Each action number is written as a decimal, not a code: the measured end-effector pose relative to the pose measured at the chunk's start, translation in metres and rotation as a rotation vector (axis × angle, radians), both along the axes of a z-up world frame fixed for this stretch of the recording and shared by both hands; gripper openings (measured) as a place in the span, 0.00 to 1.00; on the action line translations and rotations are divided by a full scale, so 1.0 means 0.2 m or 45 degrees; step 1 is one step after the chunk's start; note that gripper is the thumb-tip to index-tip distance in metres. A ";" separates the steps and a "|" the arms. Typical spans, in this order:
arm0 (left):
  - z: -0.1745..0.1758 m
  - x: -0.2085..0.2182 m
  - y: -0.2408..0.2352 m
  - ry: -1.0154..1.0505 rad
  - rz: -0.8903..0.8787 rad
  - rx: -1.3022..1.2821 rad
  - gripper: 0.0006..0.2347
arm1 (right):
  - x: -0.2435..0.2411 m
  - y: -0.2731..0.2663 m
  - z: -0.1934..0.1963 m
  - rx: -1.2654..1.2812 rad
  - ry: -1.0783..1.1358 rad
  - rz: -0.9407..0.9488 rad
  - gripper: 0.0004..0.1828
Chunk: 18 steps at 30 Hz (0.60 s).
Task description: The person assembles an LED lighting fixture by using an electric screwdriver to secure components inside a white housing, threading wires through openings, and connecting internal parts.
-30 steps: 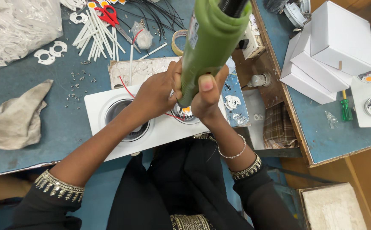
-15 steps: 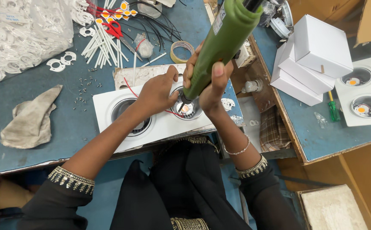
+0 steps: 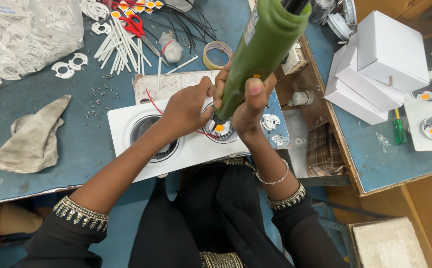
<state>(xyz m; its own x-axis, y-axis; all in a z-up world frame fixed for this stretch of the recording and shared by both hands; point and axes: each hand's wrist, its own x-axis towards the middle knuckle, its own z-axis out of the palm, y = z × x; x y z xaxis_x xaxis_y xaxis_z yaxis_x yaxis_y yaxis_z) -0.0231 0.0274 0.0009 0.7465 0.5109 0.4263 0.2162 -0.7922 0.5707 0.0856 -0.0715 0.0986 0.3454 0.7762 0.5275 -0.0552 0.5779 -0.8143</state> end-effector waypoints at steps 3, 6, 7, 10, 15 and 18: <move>0.01 -0.01 0.00 0.019 -0.029 -0.033 0.18 | 0.01 -0.01 0.02 -0.005 -0.008 0.014 0.43; 0.03 -0.01 0.00 0.043 -0.026 -0.042 0.17 | 0.02 -0.01 0.02 0.009 -0.019 0.020 0.43; 0.03 -0.01 -0.01 0.051 -0.026 -0.049 0.17 | 0.02 -0.01 0.02 0.016 -0.031 0.013 0.44; 0.04 -0.01 -0.01 0.063 -0.022 -0.063 0.17 | 0.02 -0.01 0.01 0.056 0.014 0.035 0.45; 0.04 -0.02 -0.01 0.058 -0.024 -0.049 0.17 | 0.02 -0.01 0.02 0.016 0.040 0.073 0.42; 0.04 -0.01 -0.01 0.079 -0.018 -0.067 0.16 | 0.02 0.00 0.03 0.017 0.047 0.085 0.40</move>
<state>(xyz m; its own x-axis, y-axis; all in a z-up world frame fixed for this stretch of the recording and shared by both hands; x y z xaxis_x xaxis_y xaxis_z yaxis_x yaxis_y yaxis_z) -0.0257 0.0263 0.0089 0.7781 0.5203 0.3519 0.2413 -0.7649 0.5973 0.0892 -0.0716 0.1055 0.3121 0.7912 0.5258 -0.1238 0.5826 -0.8033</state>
